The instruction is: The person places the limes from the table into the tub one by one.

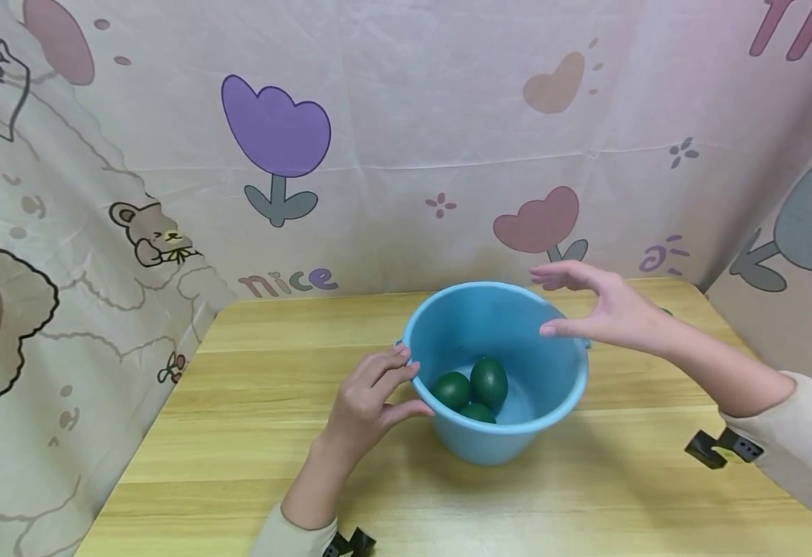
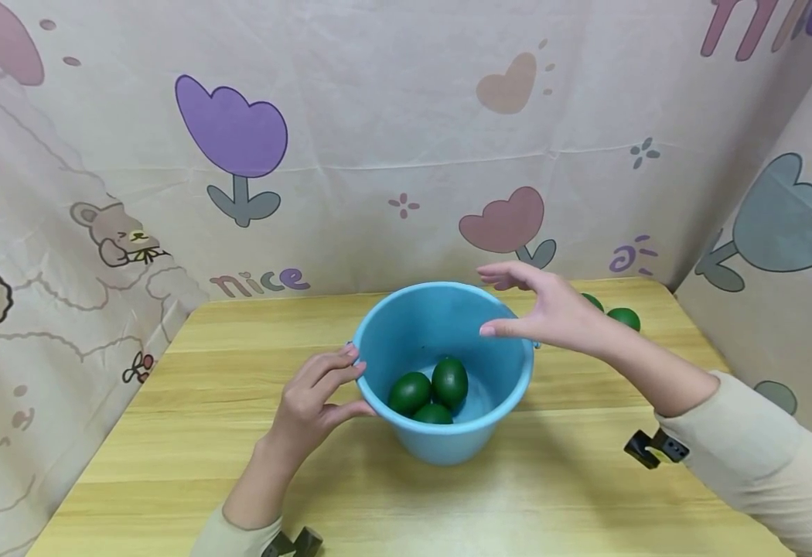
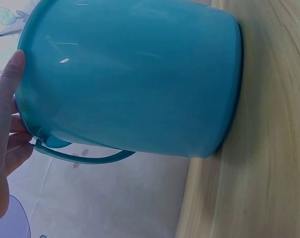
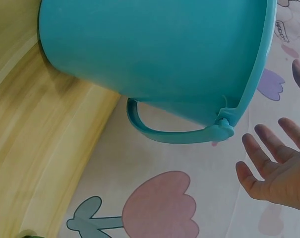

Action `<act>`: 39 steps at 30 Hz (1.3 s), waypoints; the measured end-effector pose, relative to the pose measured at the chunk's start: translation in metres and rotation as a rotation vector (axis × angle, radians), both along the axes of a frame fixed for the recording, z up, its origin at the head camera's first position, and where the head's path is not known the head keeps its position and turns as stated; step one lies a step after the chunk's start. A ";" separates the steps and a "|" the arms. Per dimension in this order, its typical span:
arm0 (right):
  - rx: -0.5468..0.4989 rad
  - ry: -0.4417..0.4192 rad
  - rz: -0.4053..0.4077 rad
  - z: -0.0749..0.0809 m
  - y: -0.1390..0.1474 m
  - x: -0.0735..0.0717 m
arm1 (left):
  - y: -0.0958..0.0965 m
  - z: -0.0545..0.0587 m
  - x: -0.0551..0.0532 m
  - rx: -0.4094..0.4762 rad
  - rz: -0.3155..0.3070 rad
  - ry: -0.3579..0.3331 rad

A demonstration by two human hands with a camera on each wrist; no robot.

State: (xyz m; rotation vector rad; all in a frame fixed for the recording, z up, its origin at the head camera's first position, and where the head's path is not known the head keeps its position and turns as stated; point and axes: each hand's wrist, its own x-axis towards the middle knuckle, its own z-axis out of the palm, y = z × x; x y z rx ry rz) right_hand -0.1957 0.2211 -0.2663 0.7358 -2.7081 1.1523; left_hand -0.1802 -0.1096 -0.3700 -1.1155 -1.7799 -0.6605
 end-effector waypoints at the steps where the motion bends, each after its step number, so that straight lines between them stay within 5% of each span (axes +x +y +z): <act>1: -0.002 0.007 0.000 0.000 0.001 0.000 | 0.000 0.000 0.000 -0.001 0.002 0.000; 24: -0.051 0.022 -0.106 -0.004 0.013 -0.011 | -0.001 0.001 0.000 -0.006 -0.006 -0.010; 39: -0.061 0.112 -0.173 -0.009 0.025 -0.020 | 0.000 -0.001 0.000 0.000 -0.004 -0.002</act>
